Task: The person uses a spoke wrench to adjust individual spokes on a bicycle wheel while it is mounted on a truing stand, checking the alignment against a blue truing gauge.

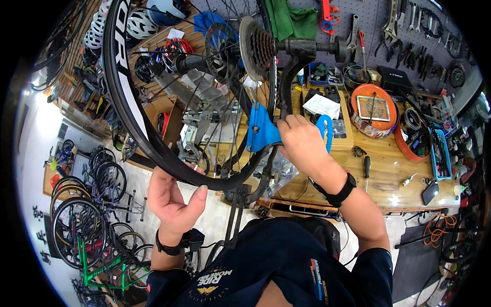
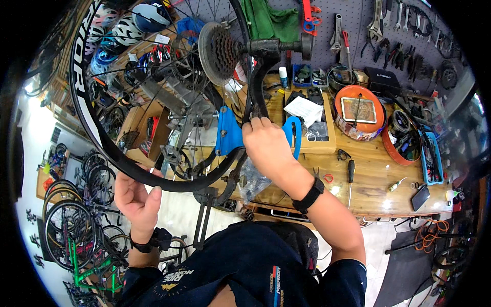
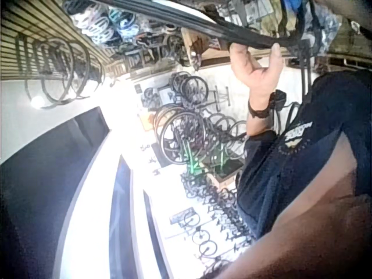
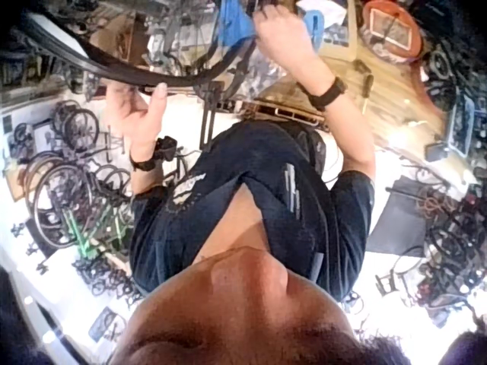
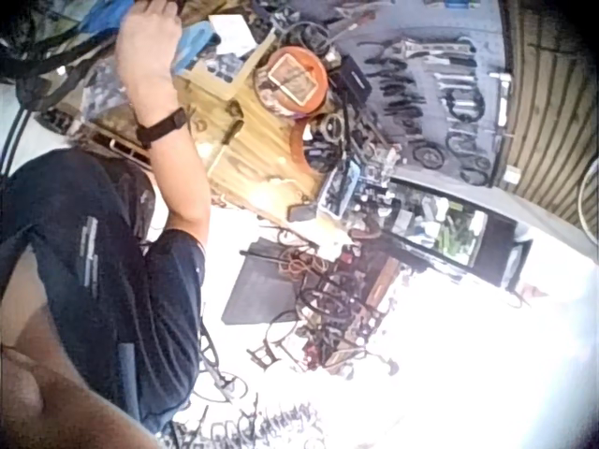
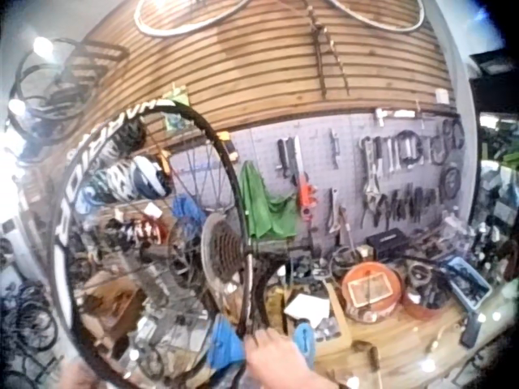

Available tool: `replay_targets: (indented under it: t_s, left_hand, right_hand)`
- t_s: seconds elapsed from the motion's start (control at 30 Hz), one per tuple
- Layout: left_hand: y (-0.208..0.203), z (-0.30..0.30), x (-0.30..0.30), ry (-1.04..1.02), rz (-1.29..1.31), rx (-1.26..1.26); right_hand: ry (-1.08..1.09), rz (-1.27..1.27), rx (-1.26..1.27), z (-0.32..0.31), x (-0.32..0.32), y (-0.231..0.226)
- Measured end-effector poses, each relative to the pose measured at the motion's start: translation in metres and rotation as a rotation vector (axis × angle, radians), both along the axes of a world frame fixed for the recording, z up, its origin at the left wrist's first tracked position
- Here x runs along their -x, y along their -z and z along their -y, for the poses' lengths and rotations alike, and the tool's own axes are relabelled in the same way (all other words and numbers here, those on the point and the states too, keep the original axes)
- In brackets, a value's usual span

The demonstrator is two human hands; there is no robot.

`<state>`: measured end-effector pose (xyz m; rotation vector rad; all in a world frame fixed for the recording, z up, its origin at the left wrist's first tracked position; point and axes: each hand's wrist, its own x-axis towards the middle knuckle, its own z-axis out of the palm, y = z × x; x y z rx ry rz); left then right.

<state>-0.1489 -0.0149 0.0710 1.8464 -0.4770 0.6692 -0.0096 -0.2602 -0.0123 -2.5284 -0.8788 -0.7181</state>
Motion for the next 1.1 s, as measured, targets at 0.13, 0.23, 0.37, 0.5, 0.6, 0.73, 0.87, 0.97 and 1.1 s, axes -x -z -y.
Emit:
replay_targets:
  t_s: [0.13, 0.23, 0.37, 0.5, 0.6, 0.73, 0.87, 0.97, 1.1]
  left_hand:
    - [0.003, -0.001, 0.0, 0.005, 0.015, -0.023]
    - [0.002, 0.001, -0.002, 0.012, 0.014, 0.0]
    - [0.003, 0.001, -0.001, -0.002, 0.003, -0.057]
    - [0.012, -0.002, -0.002, -0.018, -0.02, -0.146]
    - [0.019, 0.0, -0.006, -0.011, 0.024, -0.15]
    - [0.026, 0.001, -0.006, -0.047, 0.009, -0.209]
    - [0.033, 0.002, -0.005, -0.115, -0.045, -0.261]
    - [0.037, 0.0, -0.007, -0.108, -0.015, -0.31]
    - [0.035, 0.0, -0.003, -0.081, -0.088, -0.339]
  right_hand:
    - [0.074, 0.094, 0.036, -0.003, 0.001, 0.0]
    - [0.097, 0.044, -0.001, 0.008, 0.001, 0.002]
    - [0.046, -0.06, -0.088, 0.019, 0.007, -0.012]
    - [-0.077, -0.107, -0.18, 0.014, 0.011, -0.019]
    - [-0.108, -0.099, -0.194, 0.008, 0.011, -0.019]
    - [-0.125, -0.095, -0.194, 0.006, 0.012, -0.025]
    - [-0.135, -0.104, -0.207, 0.002, 0.015, -0.029]
    - [-0.117, -0.117, -0.175, 0.002, 0.017, -0.028]
    - [-0.12, 0.014, -0.103, 0.0, 0.016, -0.041]
